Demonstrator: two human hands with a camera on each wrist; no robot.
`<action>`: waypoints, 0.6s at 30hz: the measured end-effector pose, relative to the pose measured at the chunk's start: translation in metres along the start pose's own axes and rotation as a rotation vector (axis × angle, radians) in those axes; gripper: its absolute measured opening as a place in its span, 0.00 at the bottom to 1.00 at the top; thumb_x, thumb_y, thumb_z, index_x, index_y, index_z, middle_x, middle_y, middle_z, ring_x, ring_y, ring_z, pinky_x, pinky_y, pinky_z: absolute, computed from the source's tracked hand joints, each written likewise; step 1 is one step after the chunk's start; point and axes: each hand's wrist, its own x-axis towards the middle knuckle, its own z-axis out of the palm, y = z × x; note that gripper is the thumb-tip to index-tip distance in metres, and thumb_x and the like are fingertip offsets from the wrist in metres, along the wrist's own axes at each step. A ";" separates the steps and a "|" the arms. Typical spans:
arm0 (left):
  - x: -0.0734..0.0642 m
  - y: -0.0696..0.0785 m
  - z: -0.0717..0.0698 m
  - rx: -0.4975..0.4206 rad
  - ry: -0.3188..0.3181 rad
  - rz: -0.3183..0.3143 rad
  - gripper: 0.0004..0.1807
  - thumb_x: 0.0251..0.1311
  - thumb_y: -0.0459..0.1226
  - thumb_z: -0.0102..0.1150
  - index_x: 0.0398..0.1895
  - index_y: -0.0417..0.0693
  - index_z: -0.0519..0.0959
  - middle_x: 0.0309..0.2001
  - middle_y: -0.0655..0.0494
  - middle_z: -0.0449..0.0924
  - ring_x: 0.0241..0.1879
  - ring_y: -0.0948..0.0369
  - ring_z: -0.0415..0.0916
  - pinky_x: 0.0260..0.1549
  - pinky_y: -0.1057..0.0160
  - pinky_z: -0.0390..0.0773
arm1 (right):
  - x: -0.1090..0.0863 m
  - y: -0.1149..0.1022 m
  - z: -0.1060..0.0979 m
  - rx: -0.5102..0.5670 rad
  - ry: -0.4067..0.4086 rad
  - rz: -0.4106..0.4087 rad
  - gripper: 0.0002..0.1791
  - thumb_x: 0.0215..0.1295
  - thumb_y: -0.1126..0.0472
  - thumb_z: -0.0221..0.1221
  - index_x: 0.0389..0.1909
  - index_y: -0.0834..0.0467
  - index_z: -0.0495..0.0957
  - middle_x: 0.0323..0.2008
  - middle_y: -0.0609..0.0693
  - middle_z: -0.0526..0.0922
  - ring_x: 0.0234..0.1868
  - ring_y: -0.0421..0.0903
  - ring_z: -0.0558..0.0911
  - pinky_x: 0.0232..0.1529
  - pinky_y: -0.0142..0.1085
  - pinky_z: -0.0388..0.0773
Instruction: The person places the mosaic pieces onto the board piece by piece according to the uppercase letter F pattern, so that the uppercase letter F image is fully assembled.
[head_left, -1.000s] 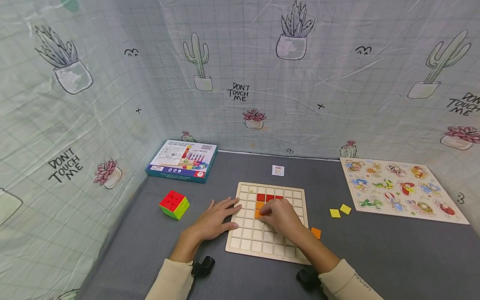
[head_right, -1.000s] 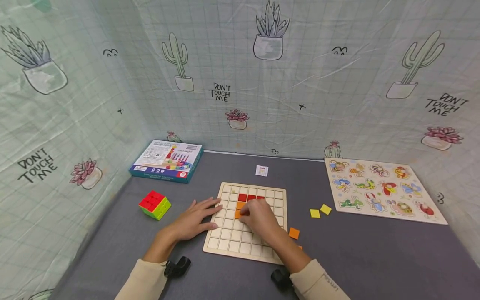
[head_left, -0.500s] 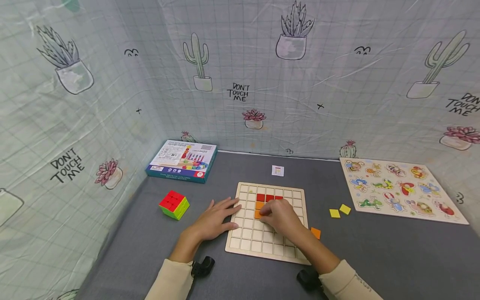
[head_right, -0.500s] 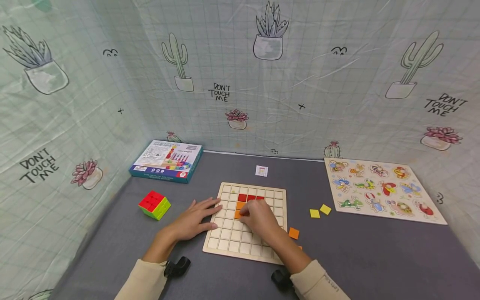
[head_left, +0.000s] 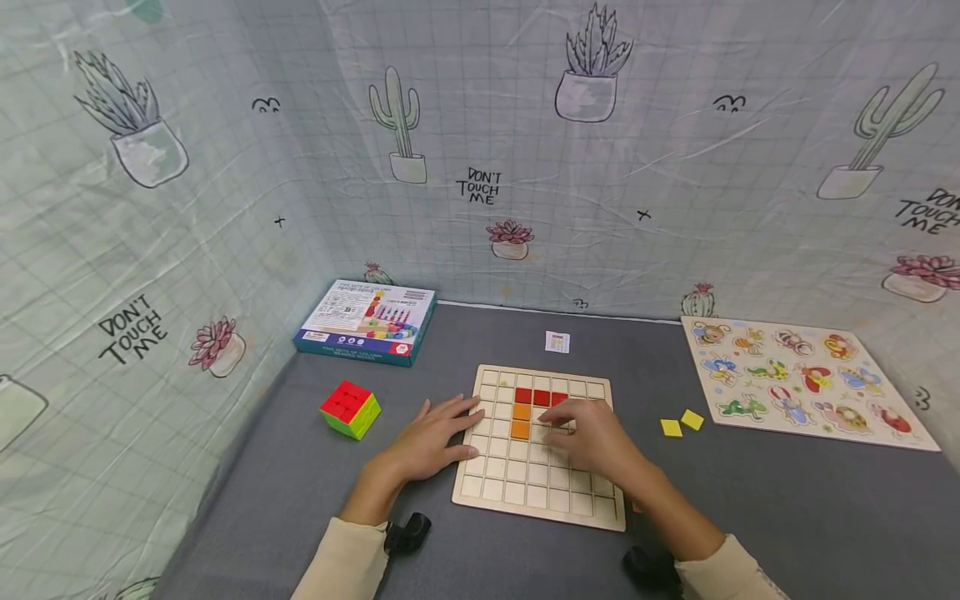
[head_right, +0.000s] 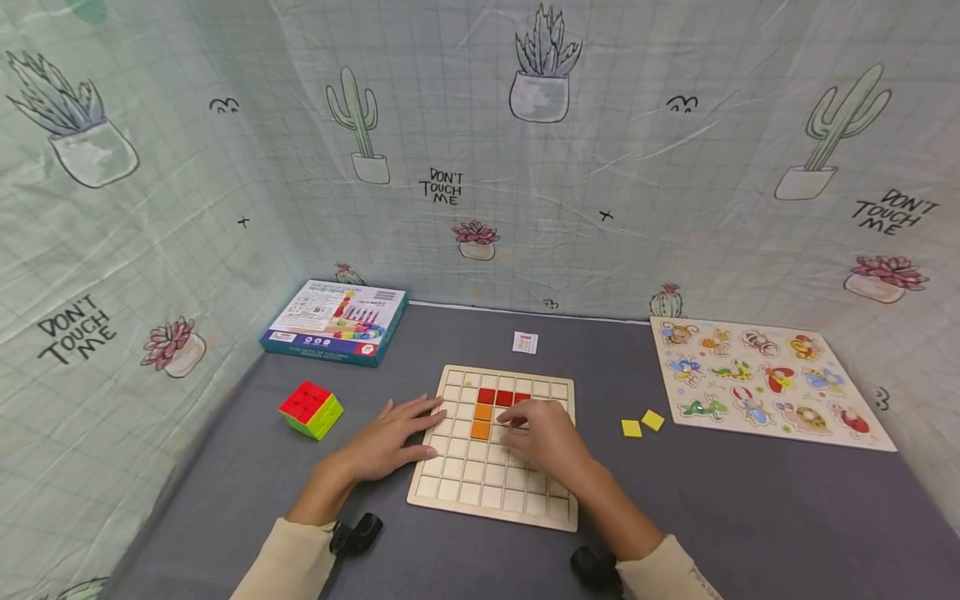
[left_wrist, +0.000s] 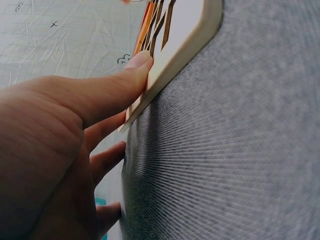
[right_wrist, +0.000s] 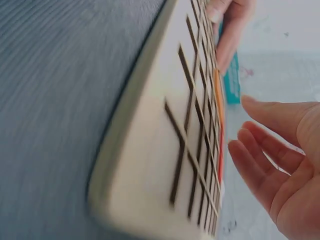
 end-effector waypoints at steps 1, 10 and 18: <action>0.000 0.000 0.000 -0.001 -0.001 0.001 0.35 0.67 0.49 0.62 0.76 0.52 0.67 0.81 0.54 0.59 0.82 0.47 0.50 0.78 0.29 0.41 | -0.003 0.003 -0.004 -0.008 0.003 0.015 0.12 0.57 0.64 0.73 0.43 0.56 0.90 0.41 0.48 0.92 0.44 0.47 0.88 0.44 0.41 0.86; 0.000 0.000 0.000 -0.014 -0.001 0.004 0.35 0.68 0.48 0.62 0.76 0.51 0.67 0.81 0.53 0.59 0.82 0.47 0.50 0.78 0.29 0.40 | -0.042 0.041 -0.039 -0.122 0.058 0.072 0.14 0.55 0.60 0.74 0.44 0.55 0.89 0.42 0.50 0.91 0.41 0.47 0.87 0.40 0.42 0.84; 0.000 -0.002 0.002 -0.004 -0.002 0.004 0.35 0.68 0.49 0.62 0.76 0.52 0.67 0.81 0.53 0.58 0.82 0.47 0.50 0.78 0.29 0.40 | -0.068 0.065 -0.051 -0.162 0.020 0.158 0.17 0.55 0.54 0.75 0.45 0.53 0.89 0.44 0.50 0.91 0.48 0.54 0.88 0.49 0.52 0.84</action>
